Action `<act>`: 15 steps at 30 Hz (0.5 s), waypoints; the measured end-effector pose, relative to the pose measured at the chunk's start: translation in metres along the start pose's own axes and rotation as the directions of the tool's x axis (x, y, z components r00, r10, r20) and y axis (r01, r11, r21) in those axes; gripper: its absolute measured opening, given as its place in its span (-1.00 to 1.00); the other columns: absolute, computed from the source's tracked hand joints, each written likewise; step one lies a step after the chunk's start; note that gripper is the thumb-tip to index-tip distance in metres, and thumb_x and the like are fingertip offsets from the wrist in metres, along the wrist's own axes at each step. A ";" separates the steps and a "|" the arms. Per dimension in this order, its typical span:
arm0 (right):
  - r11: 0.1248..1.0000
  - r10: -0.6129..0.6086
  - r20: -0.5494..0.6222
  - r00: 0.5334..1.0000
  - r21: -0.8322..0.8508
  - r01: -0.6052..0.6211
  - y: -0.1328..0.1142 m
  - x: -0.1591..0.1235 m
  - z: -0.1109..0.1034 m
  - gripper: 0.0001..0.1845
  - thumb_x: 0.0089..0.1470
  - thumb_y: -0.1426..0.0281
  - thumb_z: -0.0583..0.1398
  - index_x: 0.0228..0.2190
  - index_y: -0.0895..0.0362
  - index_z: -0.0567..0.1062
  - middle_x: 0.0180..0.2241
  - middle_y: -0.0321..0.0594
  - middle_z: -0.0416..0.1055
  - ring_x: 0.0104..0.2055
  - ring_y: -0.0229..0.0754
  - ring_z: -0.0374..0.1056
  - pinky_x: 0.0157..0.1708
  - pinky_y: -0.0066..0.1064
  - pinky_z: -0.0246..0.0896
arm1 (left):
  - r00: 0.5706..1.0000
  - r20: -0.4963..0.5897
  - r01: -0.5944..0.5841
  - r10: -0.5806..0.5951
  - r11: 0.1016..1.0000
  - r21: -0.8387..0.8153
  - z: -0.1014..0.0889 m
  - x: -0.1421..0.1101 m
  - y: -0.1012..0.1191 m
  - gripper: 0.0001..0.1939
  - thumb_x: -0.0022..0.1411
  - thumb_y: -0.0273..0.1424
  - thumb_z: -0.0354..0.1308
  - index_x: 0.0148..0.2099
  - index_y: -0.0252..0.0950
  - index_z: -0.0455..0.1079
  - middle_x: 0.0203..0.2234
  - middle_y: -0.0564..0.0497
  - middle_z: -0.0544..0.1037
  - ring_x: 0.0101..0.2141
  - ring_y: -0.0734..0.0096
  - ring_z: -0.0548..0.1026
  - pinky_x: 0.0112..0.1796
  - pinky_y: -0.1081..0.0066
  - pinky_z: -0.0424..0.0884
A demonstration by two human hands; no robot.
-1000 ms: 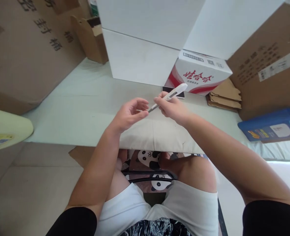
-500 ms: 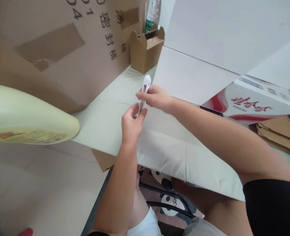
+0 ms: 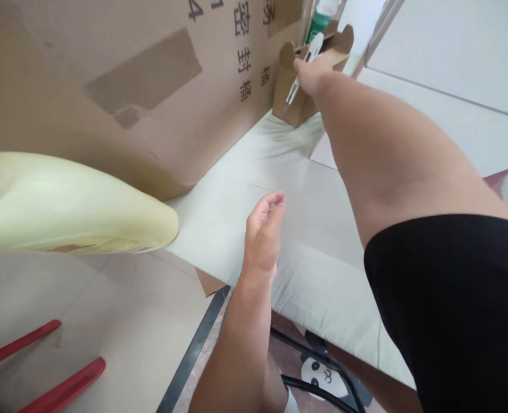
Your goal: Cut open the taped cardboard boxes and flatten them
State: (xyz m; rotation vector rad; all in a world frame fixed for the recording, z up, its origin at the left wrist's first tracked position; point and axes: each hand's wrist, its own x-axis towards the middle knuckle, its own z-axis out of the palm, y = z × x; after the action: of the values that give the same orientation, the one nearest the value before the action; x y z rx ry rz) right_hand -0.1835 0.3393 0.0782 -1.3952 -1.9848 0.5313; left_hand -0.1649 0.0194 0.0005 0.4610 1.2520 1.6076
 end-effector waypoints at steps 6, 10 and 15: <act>0.983 0.071 -0.086 0.994 0.174 -0.056 -0.002 -0.049 -0.009 -0.76 0.28 0.35 0.17 -0.44 0.12 0.49 -0.35 -0.34 0.51 -0.02 -0.13 0.50 0.18 -0.13 0.32 | 0.944 -0.248 -0.217 0.218 0.976 0.031 -0.022 0.001 0.009 -0.85 0.34 -0.22 0.10 -0.11 -0.14 0.35 -0.21 -0.01 0.51 -0.07 0.31 0.51 0.03 0.27 0.39; 0.910 -0.168 -0.020 0.986 0.381 0.163 0.001 -0.157 -0.061 -0.68 0.30 0.27 0.19 -0.49 0.02 0.56 -0.38 -0.28 0.53 -0.17 -0.15 0.47 0.11 -0.21 0.38 | 0.840 -0.401 -0.414 0.365 0.909 -0.040 -0.038 -0.004 0.018 -0.84 0.34 -0.19 0.07 -0.20 -0.14 0.26 -0.24 0.04 0.40 -0.09 0.34 0.49 -0.01 0.33 0.38; 0.785 -0.231 0.053 0.971 0.599 0.154 0.044 -0.296 -0.146 -0.63 0.18 0.06 0.32 -0.53 0.02 0.59 -0.46 -0.22 0.50 -0.27 -0.10 0.51 0.04 -0.05 0.45 | 0.809 -0.379 -0.473 0.450 0.880 0.035 -0.025 -0.009 0.017 -0.82 0.34 -0.18 0.14 -0.11 -0.12 0.28 -0.09 0.03 0.42 0.08 0.27 0.45 0.07 0.31 0.39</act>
State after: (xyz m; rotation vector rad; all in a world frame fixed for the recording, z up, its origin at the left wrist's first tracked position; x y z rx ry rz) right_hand 0.0159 0.0726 0.0720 -0.7706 -1.7963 1.0566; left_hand -0.1890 0.0001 0.0079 0.4537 1.4421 2.2283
